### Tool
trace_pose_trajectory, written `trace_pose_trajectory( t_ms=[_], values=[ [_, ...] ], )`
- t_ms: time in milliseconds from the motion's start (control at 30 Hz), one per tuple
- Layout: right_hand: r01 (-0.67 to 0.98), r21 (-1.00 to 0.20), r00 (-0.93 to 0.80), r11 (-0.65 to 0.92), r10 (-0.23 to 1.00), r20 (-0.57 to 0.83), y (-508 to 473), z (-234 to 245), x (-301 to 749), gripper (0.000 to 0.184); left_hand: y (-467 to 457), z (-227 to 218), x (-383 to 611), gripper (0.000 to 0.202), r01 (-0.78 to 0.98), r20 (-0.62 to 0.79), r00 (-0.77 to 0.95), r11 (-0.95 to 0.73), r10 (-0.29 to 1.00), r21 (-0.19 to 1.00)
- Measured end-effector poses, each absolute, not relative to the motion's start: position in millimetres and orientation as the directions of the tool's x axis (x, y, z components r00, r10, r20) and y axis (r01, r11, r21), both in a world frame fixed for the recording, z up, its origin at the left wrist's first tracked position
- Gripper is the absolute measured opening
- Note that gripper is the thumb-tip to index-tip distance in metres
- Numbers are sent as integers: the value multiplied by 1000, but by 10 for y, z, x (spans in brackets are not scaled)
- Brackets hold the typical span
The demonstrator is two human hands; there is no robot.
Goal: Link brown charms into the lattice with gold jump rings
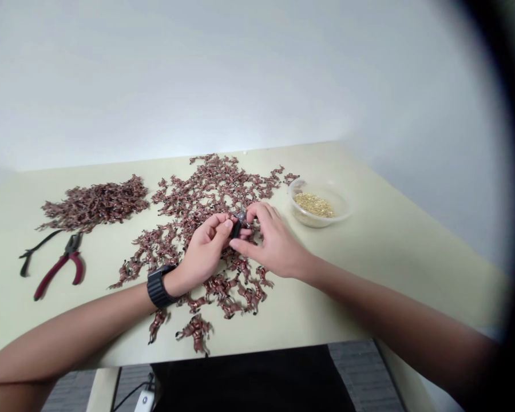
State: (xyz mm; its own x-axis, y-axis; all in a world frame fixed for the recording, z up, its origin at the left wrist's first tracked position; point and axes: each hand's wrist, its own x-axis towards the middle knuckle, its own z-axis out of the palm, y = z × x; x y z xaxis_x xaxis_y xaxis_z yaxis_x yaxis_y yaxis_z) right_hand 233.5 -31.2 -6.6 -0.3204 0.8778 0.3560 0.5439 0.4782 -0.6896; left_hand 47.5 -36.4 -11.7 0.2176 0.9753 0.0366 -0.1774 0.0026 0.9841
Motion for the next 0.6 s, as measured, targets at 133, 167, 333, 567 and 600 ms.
trace_pose_trajectory(
  t_ms=[133, 167, 333, 567, 600],
  values=[
    [614, -675, -286, 409, 912, 293, -350, -88, 2292, 59, -375, -123, 482, 28, -172, 11, 221, 28, 975, 985],
    [620, -674, -279, 402, 916, 289, -357, -96, 2283, 56, -374, -131, 480, 27, -173, 14, 225, 25, 974, 985],
    [603, -690, -273, 399, 917, 292, -363, -151, 2274, 48, -355, -168, 465, 27, -220, 16, 266, 44, 964, 974],
    [576, -701, -297, 421, 907, 300, -335, -186, 2272, 67, -343, -199, 441, 29, -199, 10, 248, 40, 969, 979],
    [592, -677, -314, 438, 899, 307, -332, -184, 2273, 64, -348, -198, 442, 29, -200, 9, 250, 42, 968, 979]
  ],
)
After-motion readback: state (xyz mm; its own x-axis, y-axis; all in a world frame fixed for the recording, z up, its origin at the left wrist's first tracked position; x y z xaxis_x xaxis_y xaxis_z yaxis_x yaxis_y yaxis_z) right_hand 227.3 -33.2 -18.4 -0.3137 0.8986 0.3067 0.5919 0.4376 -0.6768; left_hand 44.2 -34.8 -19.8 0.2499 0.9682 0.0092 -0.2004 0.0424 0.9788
